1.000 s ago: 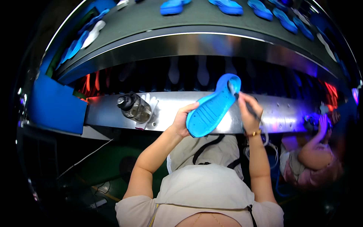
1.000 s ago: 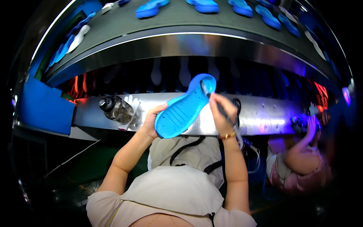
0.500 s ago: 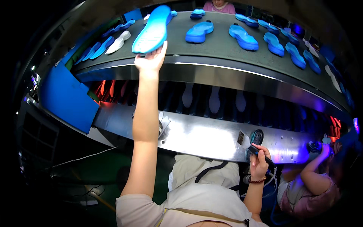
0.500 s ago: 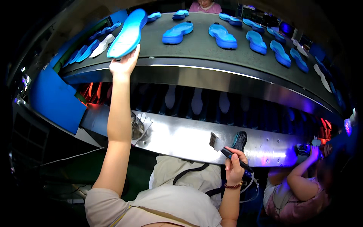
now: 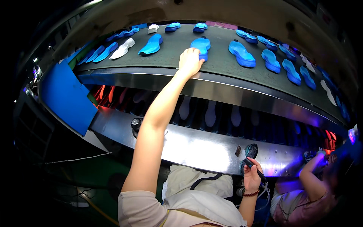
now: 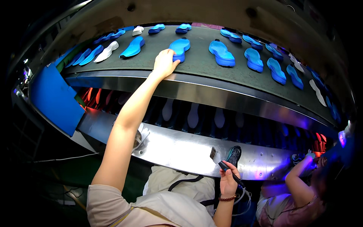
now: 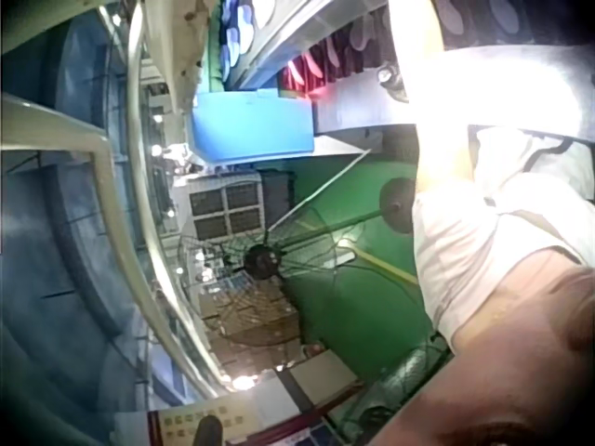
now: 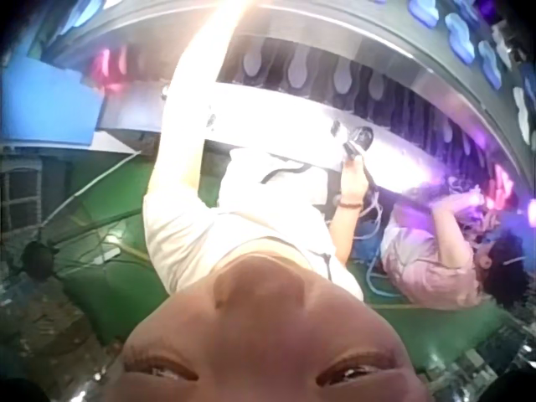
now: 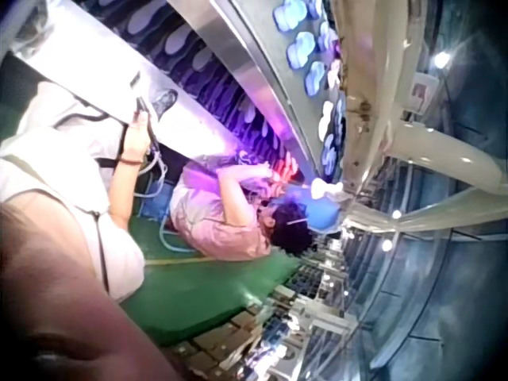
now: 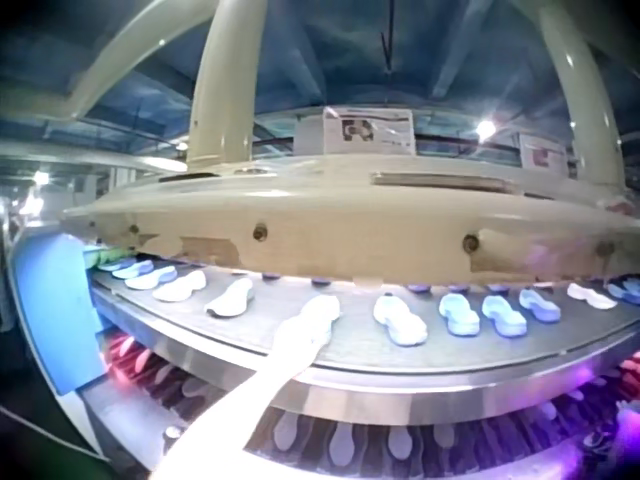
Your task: The person picks up shoe soles from a conveyor belt and applies glue across their surfaces using a brush applicator tool.
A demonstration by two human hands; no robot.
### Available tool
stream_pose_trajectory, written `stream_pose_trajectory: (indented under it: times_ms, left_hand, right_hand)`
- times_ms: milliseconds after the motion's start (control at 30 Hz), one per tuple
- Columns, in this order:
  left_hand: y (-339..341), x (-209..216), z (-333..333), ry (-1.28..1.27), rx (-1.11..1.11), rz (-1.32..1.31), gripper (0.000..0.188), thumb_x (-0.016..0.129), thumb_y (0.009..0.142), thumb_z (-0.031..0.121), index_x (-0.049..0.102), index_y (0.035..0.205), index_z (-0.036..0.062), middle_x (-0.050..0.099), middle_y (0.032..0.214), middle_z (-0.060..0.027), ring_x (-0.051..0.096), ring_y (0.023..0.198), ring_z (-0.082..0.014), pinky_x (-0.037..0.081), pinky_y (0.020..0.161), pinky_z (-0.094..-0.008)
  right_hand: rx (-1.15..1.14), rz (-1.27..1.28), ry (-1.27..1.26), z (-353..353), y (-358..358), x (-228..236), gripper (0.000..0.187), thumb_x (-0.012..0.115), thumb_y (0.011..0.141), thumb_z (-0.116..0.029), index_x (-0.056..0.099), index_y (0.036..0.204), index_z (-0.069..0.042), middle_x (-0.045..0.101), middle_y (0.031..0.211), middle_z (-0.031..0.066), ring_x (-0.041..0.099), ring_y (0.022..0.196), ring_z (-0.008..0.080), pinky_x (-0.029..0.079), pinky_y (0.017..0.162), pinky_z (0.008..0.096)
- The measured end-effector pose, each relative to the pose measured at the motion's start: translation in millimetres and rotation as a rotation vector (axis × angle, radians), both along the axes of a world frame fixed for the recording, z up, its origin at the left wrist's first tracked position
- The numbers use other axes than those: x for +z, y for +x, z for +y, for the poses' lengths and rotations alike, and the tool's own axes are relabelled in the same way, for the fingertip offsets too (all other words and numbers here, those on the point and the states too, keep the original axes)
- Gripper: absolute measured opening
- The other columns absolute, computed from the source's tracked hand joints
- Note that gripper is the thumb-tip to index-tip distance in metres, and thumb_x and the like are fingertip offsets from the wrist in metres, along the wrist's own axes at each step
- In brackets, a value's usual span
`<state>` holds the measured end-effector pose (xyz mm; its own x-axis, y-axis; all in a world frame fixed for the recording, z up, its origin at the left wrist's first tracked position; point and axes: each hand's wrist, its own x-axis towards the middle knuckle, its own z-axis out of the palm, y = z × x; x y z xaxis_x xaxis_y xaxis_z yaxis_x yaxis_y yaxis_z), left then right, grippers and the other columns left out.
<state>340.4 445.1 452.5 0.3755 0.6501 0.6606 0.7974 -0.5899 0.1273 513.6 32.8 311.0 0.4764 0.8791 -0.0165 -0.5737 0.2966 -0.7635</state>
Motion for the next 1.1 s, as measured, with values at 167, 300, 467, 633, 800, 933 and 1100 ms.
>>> stream_pose_trajectory:
  times_ms: [167, 300, 467, 633, 800, 933, 1100]
  left_hand:
    - [-17.0, -5.7, -82.9, 0.243, -0.395, -0.422, 0.025, 0.063, 0.072, 0.021, 0.052, 0.087, 0.0041, 0.053, 0.106, -0.0123, 0.045, 0.105, -0.0286, 0.031, 0.093, -0.0386]
    - [-27.3, -31.5, -143.4, -0.436, -0.566, -1.49, 0.035, 0.051, 0.079, 0.012, 0.041, 0.11, 0.0, 0.04, 0.12, -0.0147, 0.044, 0.106, -0.0236, 0.034, 0.093, -0.036]
    - [-75.9, -98.6, -177.2, -1.15, -0.883, -1.403, 0.053, 0.052, 0.078, 0.019, 0.034, 0.124, -0.0019, 0.049, 0.113, -0.0169, 0.052, 0.102, -0.0259, 0.039, 0.092, -0.039]
    - [-67.1, -140.3, -236.8, -1.868, -1.216, -1.788, 0.072, 0.058, 0.074, 0.033, 0.028, 0.129, -0.0022, 0.045, 0.121, -0.0221, 0.051, 0.106, -0.0314, 0.04, 0.092, -0.043]
    - [-41.8, -164.2, -268.6, -1.94, -0.957, -1.568, 0.079, 0.056, 0.076, 0.051, 0.027, 0.132, 0.004, 0.044, 0.122, -0.0211, 0.048, 0.109, -0.033, 0.038, 0.094, -0.0457]
    - [-20.8, -152.1, -284.1, -2.042, -1.003, -1.616, 0.097, 0.018, 0.07, 0.079, 0.023, 0.135, 0.007, 0.041, 0.125, -0.0217, 0.047, 0.109, -0.035, 0.035, 0.095, -0.0481]
    - [-15.8, -136.7, -291.7, -2.079, -0.848, -1.671, 0.098, 0.004, 0.072, 0.077, 0.034, 0.128, 0.0027, 0.051, 0.112, -0.0213, 0.054, 0.099, -0.0333, 0.043, 0.086, -0.0452]
  right_hand:
    - [0.013, -0.028, -0.064, 11.2, 8.5, 3.9, 0.025, 0.059, 0.077, 0.0, 0.054, 0.101, 0.004, 0.059, 0.101, 0.0146, 0.058, 0.075, 0.0146, 0.047, 0.07, 0.0236]
    - [0.048, -0.024, -0.054, 21.1, 12.1, 6.5, 0.025, 0.058, 0.077, 0.0, 0.054, 0.101, 0.003, 0.059, 0.1, 0.0146, 0.059, 0.079, 0.0156, 0.047, 0.072, 0.0243]
    - [0.081, -0.004, -0.008, 27.2, 11.5, 6.3, 0.025, 0.059, 0.076, -0.002, 0.055, 0.1, 0.002, 0.059, 0.1, 0.0145, 0.058, 0.087, 0.0181, 0.046, 0.078, 0.0271]
    - [0.12, 0.088, 0.021, 27.0, 6.4, 0.6, 0.025, 0.057, 0.075, 0.0, 0.053, 0.1, 0.004, 0.058, 0.101, 0.0175, 0.057, 0.093, 0.024, 0.044, 0.087, 0.0331]
    - [0.25, 0.012, 0.083, 36.5, -4.7, 8.9, 0.024, 0.054, 0.077, 0.0, 0.054, 0.1, 0.004, 0.059, 0.101, 0.0202, 0.058, 0.094, 0.0246, 0.043, 0.089, 0.0328]
    - [0.255, 0.031, 0.007, 46.5, -11.2, 10.6, 0.024, 0.054, 0.076, -0.001, 0.055, 0.099, 0.005, 0.059, 0.099, 0.0194, 0.058, 0.093, 0.0246, 0.043, 0.088, 0.034]
    - [0.274, 0.053, -0.053, 71.6, -10.2, 14.1, 0.023, 0.054, 0.076, -0.002, 0.057, 0.098, 0.004, 0.06, 0.097, 0.0177, 0.058, 0.091, 0.0238, 0.043, 0.087, 0.0342]
